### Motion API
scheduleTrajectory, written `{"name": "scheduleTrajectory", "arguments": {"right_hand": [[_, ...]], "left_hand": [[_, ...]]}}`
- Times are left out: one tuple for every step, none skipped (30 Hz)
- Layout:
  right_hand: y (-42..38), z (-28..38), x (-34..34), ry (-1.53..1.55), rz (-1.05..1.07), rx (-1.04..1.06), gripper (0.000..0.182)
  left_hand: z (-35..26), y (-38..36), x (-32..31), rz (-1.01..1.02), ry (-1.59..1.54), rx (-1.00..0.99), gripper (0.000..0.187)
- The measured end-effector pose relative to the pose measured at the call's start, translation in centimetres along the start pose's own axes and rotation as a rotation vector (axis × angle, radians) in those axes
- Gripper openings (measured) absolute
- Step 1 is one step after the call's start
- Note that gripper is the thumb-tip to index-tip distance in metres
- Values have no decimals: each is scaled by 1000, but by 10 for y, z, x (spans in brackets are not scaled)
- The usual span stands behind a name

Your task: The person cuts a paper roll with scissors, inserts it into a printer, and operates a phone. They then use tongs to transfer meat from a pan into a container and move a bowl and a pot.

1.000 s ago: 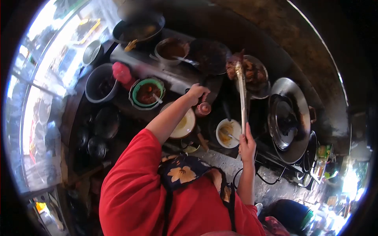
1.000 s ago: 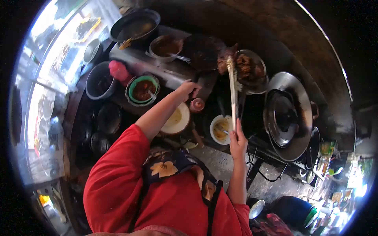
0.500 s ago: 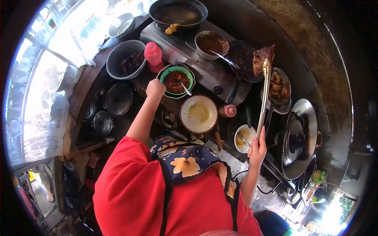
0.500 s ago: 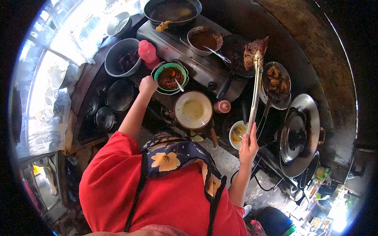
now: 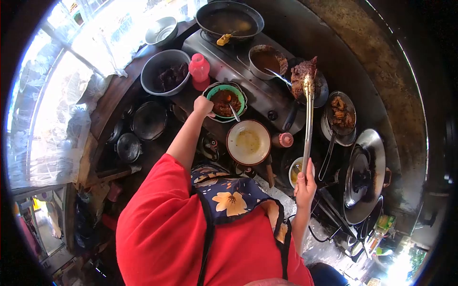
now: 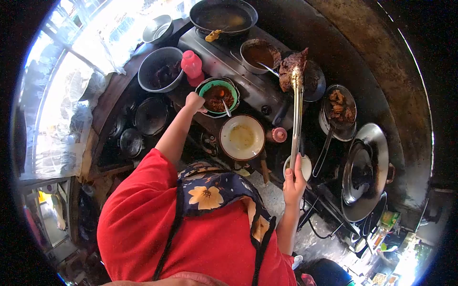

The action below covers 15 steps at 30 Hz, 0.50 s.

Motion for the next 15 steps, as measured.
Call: {"name": "scheduleTrajectory", "arguments": {"right_hand": [[0, -14, 2, -62, 6, 70, 47], [0, -23, 4, -123, 13, 141, 47], [0, -22, 3, -122, 21, 144, 47], [-1, -20, 1, -104, 20, 123, 48], [-3, -17, 0, -88, 18, 99, 49], [-4, -10, -2, -91, 20, 96, 49], [-5, -5, -4, -71, 26, -6, 48], [-6, -1, -6, -51, 31, -108, 48], [-6, 2, -7, -54, 27, -112, 48], [-6, 3, -9, -70, 52, -167, 47], [-7, 3, -11, -86, 77, -225, 47], [-7, -3, -11, -88, 74, -231, 47], [-4, -7, -12, -185, 124, -79, 47], [-3, -8, -14, -281, 175, 73, 47], [-1, -6, -18, -308, 206, 85, 48]], "left_hand": [[-15, -30, 13, -33, 59, -2, 17], [-13, -27, 12, -38, 53, 3, 17], [-16, -27, 15, -65, 64, -48, 17], [-18, -29, 17, -89, 77, -99, 17], [-18, -30, 19, -71, 57, -119, 16], [-21, -34, 26, -68, 57, -115, 16], [-24, -37, 31, -56, 64, -136, 16], [-26, -39, 36, -43, 71, -159, 16], [-26, -43, 43, -51, 63, -179, 15], [-29, -51, 54, -61, 68, -194, 13], [-28, -55, 64, -55, 55, -217, 13], [-25, -57, 73, -50, 43, -239, 13], [-19, -58, 82, -45, -3, -255, 13], [-11, -57, 91, -41, -49, -270, 13], [4, -47, 98, -17, -132, -243, 13]]}}
Point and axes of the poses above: each hand's wrist, its own y-axis towards the middle knuckle, its own x-axis out of the back of the hand, z = x × y, the point moved 4 cm from there along y, towards the middle knuckle, and after that the axes turned 8 degrees about x, right-handed, at the moved point
